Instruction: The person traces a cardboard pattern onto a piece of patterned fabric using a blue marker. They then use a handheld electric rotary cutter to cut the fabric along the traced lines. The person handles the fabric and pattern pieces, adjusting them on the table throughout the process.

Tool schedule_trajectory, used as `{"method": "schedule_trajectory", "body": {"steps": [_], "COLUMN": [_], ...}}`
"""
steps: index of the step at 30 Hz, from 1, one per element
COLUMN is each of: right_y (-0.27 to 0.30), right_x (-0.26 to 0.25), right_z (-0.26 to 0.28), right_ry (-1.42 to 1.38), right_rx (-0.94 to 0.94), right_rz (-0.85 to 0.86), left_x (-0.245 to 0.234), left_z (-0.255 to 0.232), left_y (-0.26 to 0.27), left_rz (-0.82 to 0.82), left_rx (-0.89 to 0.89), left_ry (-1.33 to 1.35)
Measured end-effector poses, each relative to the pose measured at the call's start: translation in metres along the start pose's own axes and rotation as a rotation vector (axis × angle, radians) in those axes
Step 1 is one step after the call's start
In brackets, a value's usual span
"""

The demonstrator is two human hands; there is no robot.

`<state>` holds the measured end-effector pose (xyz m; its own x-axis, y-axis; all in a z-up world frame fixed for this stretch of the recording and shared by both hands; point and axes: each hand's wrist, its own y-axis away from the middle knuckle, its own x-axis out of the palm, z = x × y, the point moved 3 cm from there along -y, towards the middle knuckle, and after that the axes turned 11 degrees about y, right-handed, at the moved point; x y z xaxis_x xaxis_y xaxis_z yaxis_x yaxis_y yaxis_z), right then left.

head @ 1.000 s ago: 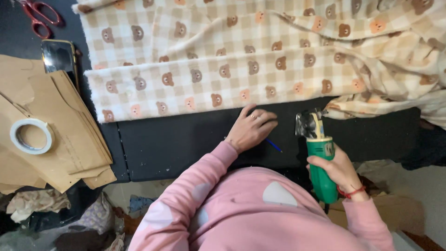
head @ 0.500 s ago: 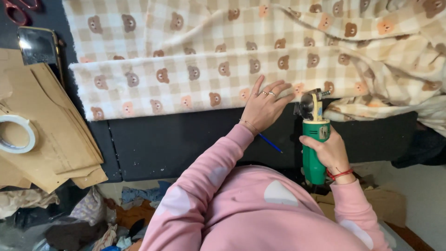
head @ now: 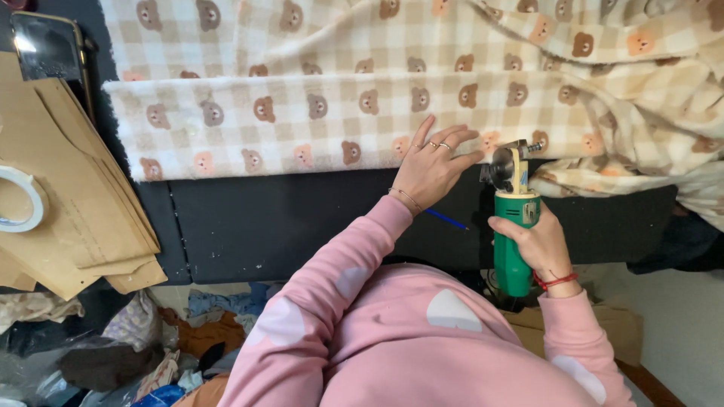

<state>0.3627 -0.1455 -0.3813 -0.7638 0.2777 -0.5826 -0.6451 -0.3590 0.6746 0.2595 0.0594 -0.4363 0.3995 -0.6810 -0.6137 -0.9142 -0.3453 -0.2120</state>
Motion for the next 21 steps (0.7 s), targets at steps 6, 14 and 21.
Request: {"method": "schedule_trajectory", "body": {"steps": [6,14,21], "right_y": [-0.008,-0.017,-0.027], "right_x": [-0.005,-0.008,-0.011], "right_z": [0.011,0.030,0.039], "right_ry": [0.093,-0.026,-0.011], "right_rx": [-0.024,-0.041,-0.064], "right_rz": [-0.014,0.013,0.012], "left_x": [0.003,0.004,0.002], "left_z": [0.004,0.005,0.004], "left_y": [-0.001,-0.001,0.000], "left_rz": [0.015,0.002,-0.006], "left_rx": [-0.007,0.000,-0.004], "left_ry": [0.012,0.025,0.036]}}
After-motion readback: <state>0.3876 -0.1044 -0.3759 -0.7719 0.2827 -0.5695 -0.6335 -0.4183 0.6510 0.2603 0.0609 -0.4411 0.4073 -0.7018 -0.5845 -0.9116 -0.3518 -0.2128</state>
